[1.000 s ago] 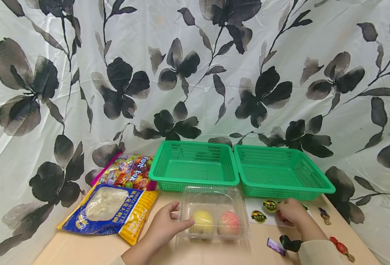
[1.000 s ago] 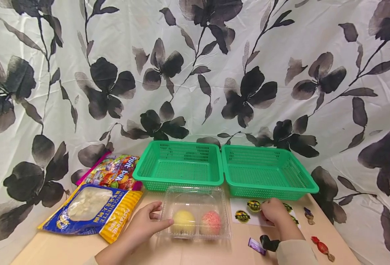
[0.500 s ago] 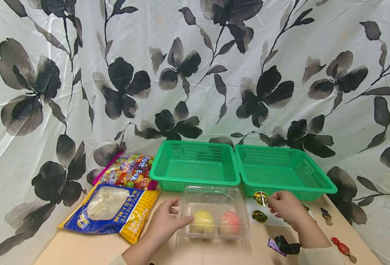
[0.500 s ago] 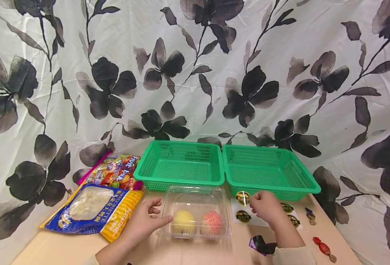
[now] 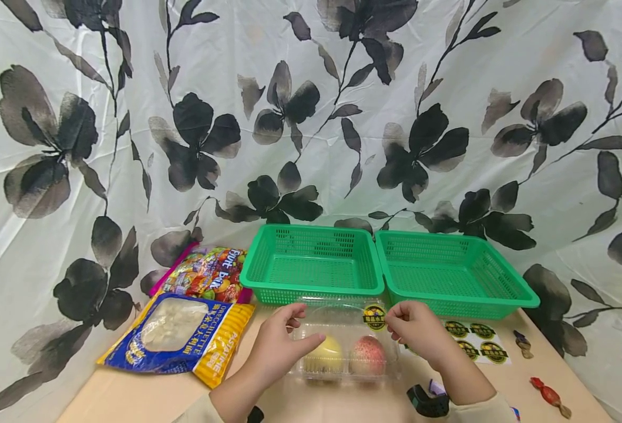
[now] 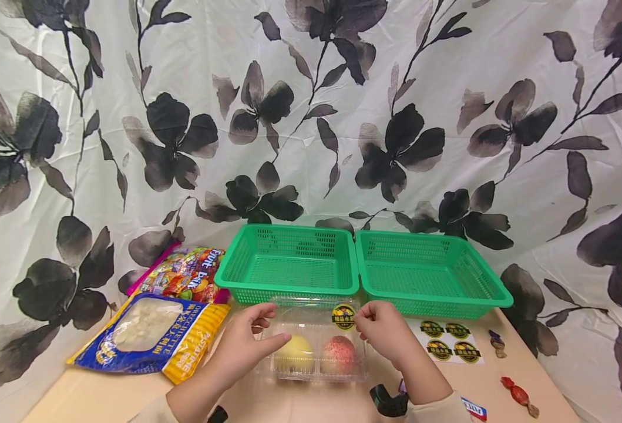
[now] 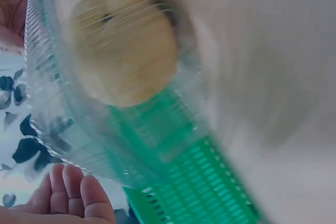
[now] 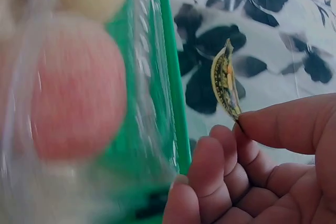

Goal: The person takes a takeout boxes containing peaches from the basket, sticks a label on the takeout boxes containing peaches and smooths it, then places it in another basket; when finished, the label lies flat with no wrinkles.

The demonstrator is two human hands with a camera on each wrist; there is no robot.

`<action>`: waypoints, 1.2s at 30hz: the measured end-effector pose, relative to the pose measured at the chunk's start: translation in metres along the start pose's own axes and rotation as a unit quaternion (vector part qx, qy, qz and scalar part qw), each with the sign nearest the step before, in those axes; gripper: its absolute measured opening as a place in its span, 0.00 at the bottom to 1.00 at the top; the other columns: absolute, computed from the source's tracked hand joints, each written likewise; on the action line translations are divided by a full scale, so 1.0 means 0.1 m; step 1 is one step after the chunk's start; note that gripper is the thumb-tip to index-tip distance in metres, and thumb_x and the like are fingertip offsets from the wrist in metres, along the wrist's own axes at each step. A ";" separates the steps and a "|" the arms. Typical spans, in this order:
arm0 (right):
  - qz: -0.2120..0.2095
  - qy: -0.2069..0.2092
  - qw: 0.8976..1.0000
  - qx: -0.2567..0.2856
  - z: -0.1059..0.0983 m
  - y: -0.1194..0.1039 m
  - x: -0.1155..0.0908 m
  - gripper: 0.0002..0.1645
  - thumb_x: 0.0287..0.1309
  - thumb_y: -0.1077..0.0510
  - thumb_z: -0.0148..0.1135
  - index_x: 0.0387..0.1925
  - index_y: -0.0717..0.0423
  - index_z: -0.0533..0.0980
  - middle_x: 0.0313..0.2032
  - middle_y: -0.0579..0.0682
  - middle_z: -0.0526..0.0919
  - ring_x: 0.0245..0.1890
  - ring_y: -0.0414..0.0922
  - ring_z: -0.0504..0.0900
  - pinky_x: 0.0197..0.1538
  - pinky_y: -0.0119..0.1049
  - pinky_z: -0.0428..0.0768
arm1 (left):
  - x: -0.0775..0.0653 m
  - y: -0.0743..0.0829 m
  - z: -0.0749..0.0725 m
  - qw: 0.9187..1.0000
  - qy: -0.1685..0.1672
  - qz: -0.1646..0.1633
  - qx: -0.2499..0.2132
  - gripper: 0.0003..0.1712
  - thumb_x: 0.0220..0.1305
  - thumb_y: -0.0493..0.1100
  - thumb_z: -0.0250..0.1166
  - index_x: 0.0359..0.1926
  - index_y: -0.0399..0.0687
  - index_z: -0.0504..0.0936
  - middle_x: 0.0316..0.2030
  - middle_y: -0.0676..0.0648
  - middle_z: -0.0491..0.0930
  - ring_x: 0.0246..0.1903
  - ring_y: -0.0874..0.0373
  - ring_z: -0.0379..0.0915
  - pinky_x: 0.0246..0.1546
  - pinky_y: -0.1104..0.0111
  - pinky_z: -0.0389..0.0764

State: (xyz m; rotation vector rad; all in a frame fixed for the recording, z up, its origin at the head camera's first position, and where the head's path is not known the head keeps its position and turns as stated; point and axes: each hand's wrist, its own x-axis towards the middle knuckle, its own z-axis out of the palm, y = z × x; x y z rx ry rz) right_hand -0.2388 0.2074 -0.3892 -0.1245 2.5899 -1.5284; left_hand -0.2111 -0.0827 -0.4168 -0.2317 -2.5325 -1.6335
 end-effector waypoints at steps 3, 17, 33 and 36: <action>-0.004 0.003 1.000 0.011 0.13 -0.03 0.03 0.09 0.73 0.60 0.58 0.40 0.63 0.79 0.34 0.54 0.82 0.32 0.48 0.78 0.37 0.44 0.80 | 0.05 0.08 0.04 0.999 -0.013 0.026 0.015 0.35 0.55 0.55 0.79 0.60 0.45 0.81 0.51 0.44 0.83 0.49 0.47 0.76 0.50 0.54 0.79; -0.027 -0.019 0.998 0.047 0.37 -0.29 0.07 0.10 0.71 0.59 0.60 0.38 0.64 0.80 0.33 0.54 0.82 0.29 0.47 0.78 0.34 0.41 0.80 | 0.29 0.35 0.15 0.995 -0.098 0.019 0.021 0.11 0.61 0.44 0.73 0.42 0.42 0.88 0.32 0.53 0.87 0.33 0.61 0.81 0.34 0.67 0.83; -0.027 -0.065 0.997 -0.016 0.46 -0.24 0.27 0.18 0.67 0.63 0.55 0.19 0.57 0.72 0.18 0.48 0.75 0.13 0.38 0.61 0.19 0.32 0.63 | 0.47 0.31 0.19 0.979 -0.132 0.028 0.154 0.20 0.60 0.37 0.67 0.15 0.54 0.71 0.12 0.58 0.62 0.15 0.64 0.57 0.19 0.70 0.62; -0.027 -0.062 0.997 -0.041 0.48 -0.23 0.29 0.22 0.66 0.64 0.54 0.15 0.52 0.66 0.14 0.45 0.69 0.12 0.38 0.56 0.17 0.31 0.59 | 0.49 0.30 0.22 0.975 -0.135 0.033 0.172 0.22 0.60 0.36 0.67 0.13 0.55 0.69 0.11 0.59 0.60 0.14 0.64 0.55 0.18 0.70 0.60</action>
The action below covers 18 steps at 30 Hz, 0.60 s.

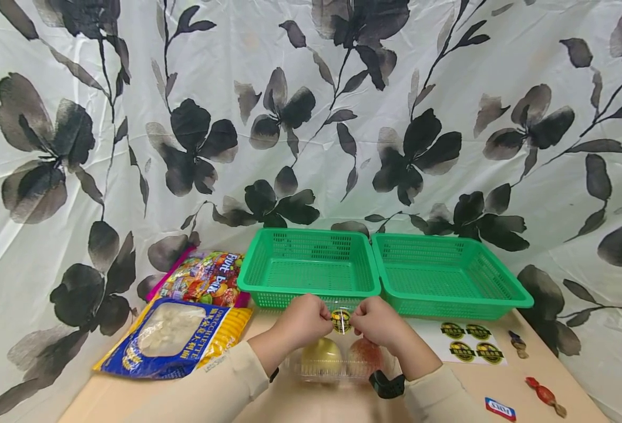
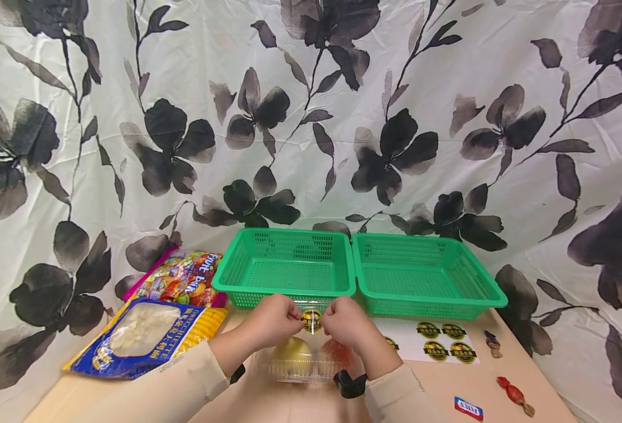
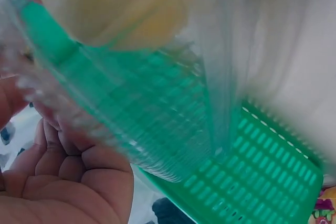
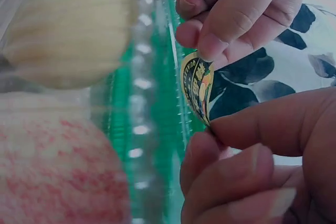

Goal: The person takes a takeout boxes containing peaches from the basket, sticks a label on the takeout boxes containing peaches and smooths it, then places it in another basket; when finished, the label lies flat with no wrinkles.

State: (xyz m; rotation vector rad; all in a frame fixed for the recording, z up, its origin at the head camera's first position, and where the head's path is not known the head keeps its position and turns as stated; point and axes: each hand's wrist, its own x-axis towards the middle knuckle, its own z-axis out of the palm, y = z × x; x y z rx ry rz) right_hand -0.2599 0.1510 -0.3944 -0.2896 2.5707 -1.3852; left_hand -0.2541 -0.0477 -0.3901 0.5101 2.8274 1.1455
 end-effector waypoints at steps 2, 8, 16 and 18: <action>0.003 0.003 1.000 -0.012 0.02 0.01 0.01 0.23 0.66 0.64 0.54 0.14 0.51 0.64 0.14 0.44 0.68 0.12 0.38 0.56 0.17 0.31 0.59 | 0.01 0.00 0.02 1.000 -0.002 0.001 0.014 0.24 0.60 0.36 0.67 0.12 0.55 0.67 0.10 0.59 0.59 0.14 0.64 0.55 0.18 0.70 0.59; -0.008 0.017 0.997 -0.070 0.04 0.03 0.04 0.27 0.62 0.65 0.54 0.11 0.48 0.59 0.11 0.41 0.59 0.13 0.38 0.52 0.19 0.32 0.56 | 0.02 0.01 0.05 0.999 -0.004 0.001 0.050 0.30 0.58 0.36 0.66 0.09 0.57 0.57 0.08 0.60 0.50 0.12 0.65 0.45 0.15 0.71 0.49; -0.004 0.042 0.988 -0.146 0.07 0.05 0.08 0.23 0.54 0.67 0.58 0.10 0.49 0.62 0.11 0.41 0.57 0.15 0.39 0.53 0.20 0.33 0.56 | 0.06 -0.02 0.12 0.996 0.014 -0.009 0.092 0.29 0.53 0.35 0.66 0.08 0.57 0.58 0.07 0.61 0.49 0.11 0.66 0.45 0.13 0.73 0.48; -0.004 0.049 0.987 -0.150 0.08 0.05 0.09 0.19 0.55 0.66 0.61 0.14 0.51 0.67 0.14 0.42 0.64 0.16 0.40 0.59 0.21 0.33 0.60 | 0.07 -0.02 0.12 0.995 0.017 -0.012 0.095 0.29 0.52 0.34 0.65 0.08 0.57 0.58 0.07 0.61 0.48 0.11 0.66 0.45 0.13 0.72 0.48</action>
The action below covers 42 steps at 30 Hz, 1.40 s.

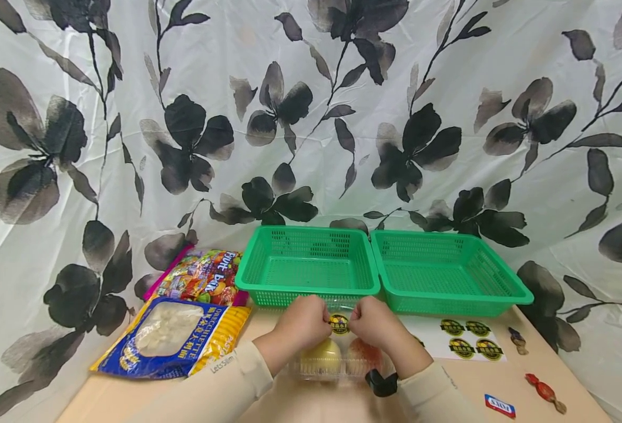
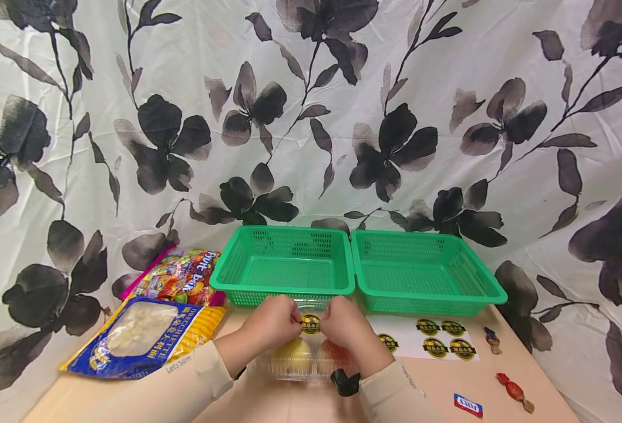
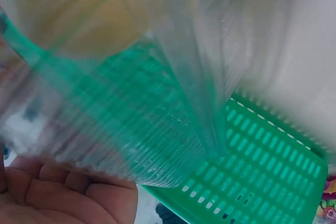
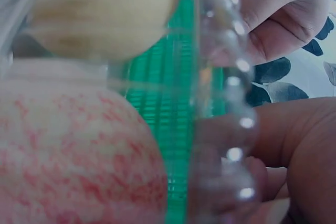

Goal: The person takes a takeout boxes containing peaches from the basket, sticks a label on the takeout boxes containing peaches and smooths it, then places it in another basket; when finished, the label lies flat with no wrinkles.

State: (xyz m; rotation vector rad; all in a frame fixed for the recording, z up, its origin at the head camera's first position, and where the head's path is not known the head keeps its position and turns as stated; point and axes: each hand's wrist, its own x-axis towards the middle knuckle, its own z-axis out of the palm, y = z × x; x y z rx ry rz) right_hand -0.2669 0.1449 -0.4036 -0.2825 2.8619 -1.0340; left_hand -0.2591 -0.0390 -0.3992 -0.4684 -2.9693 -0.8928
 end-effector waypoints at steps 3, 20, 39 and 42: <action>-0.002 0.003 1.000 0.013 0.01 -0.03 0.01 0.10 0.55 0.67 0.64 0.22 0.55 0.74 0.18 0.46 0.72 0.18 0.41 0.67 0.22 0.34 0.66 | 0.00 -0.01 -0.01 1.000 0.007 -0.002 0.002 0.28 0.50 0.33 0.64 0.09 0.57 0.57 0.08 0.61 0.47 0.12 0.65 0.44 0.14 0.72 0.48; -0.012 -0.036 0.999 0.025 -0.01 -0.03 -0.02 0.11 0.53 0.64 0.75 0.32 0.60 0.78 0.20 0.48 0.75 0.19 0.41 0.70 0.24 0.35 0.70 | -0.05 -0.02 -0.02 0.996 0.014 0.050 0.067 0.03 0.54 0.43 0.74 0.28 0.50 0.88 0.18 0.60 0.78 0.22 0.64 0.70 0.25 0.69 0.73; 0.000 -0.044 0.998 0.044 -0.03 -0.01 -0.05 0.13 0.55 0.65 0.75 0.32 0.61 0.75 0.24 0.52 0.76 0.17 0.42 0.71 0.21 0.35 0.73 | -0.18 -0.04 -0.01 0.978 -0.002 0.098 0.183 0.27 0.60 0.46 0.64 0.11 0.56 0.58 0.11 0.57 0.53 0.16 0.62 0.50 0.17 0.68 0.57; 0.001 -0.042 0.999 0.035 -0.04 -0.01 -0.05 0.13 0.54 0.65 0.75 0.32 0.61 0.75 0.24 0.52 0.76 0.17 0.43 0.72 0.21 0.35 0.73 | -0.19 -0.04 -0.01 0.974 -0.002 0.108 0.200 0.27 0.61 0.46 0.63 0.11 0.56 0.59 0.11 0.57 0.55 0.16 0.62 0.54 0.17 0.67 0.62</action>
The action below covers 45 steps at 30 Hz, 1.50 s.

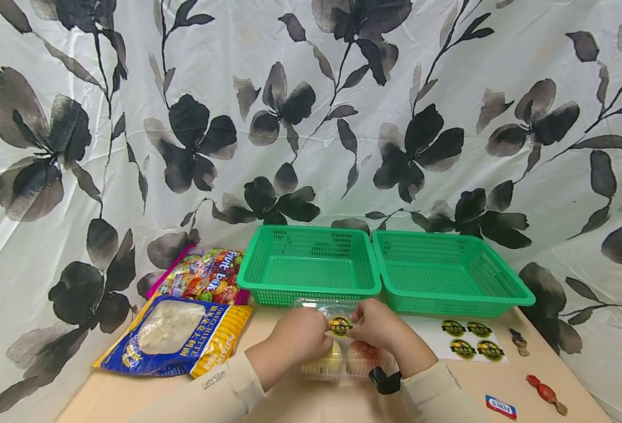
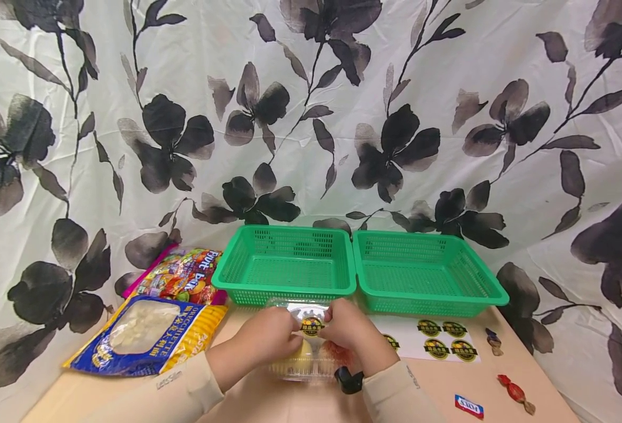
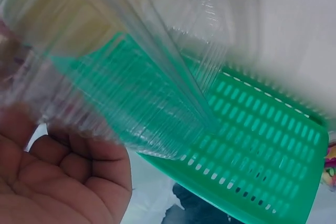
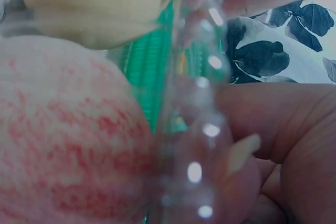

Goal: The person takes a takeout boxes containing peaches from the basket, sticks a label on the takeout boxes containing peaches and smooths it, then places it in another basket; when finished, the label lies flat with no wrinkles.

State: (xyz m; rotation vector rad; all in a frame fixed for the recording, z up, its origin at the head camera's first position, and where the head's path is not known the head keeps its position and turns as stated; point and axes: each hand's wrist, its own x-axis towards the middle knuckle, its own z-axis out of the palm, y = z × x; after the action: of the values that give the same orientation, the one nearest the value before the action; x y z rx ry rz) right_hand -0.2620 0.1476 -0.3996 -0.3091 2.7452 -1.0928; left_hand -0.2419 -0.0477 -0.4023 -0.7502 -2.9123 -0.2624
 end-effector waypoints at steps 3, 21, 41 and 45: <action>0.002 0.002 1.000 -0.009 -0.01 0.00 0.00 0.13 0.53 0.65 0.75 0.32 0.61 0.76 0.24 0.52 0.76 0.18 0.43 0.73 0.22 0.36 0.74 | -0.01 0.00 0.00 1.000 0.002 0.019 0.018 0.28 0.61 0.47 0.63 0.09 0.56 0.60 0.10 0.58 0.56 0.17 0.62 0.58 0.19 0.67 0.66; -0.003 -0.017 0.995 0.098 -0.24 0.27 -0.21 0.21 0.56 0.62 0.74 0.49 0.67 0.78 0.17 0.49 0.74 0.14 0.42 0.71 0.22 0.38 0.76 | -0.24 -0.32 0.02 0.985 0.049 0.102 -0.131 0.08 0.62 0.49 0.72 0.40 0.55 0.93 0.34 0.57 0.84 0.38 0.66 0.74 0.47 0.69 0.78; 0.125 0.303 0.883 0.337 -0.79 1.32 -0.35 0.35 0.71 0.48 0.62 0.66 0.64 0.58 0.30 0.43 0.83 0.31 0.39 0.87 0.39 0.34 0.87 | -0.52 -0.58 0.22 0.935 0.101 -0.154 -0.302 0.54 0.50 0.55 0.81 0.74 0.44 0.66 0.59 0.42 0.77 0.48 0.49 0.82 0.44 0.61 0.86; 0.157 0.348 0.816 0.434 -0.89 1.50 -0.34 0.30 0.71 0.49 0.62 0.64 0.59 0.62 0.28 0.42 0.84 0.31 0.38 0.88 0.38 0.30 0.87 | -0.53 -0.60 0.23 0.919 0.050 -0.185 -0.345 0.60 0.47 0.58 0.82 0.74 0.38 0.63 0.53 0.44 0.81 0.45 0.55 0.80 0.42 0.60 0.84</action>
State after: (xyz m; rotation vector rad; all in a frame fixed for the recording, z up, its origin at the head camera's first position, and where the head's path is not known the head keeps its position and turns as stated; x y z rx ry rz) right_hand -0.2688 0.3214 -0.4372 0.7797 2.2180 -2.5097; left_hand -0.2268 -0.1196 -0.4419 -0.2089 -2.8148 -1.3654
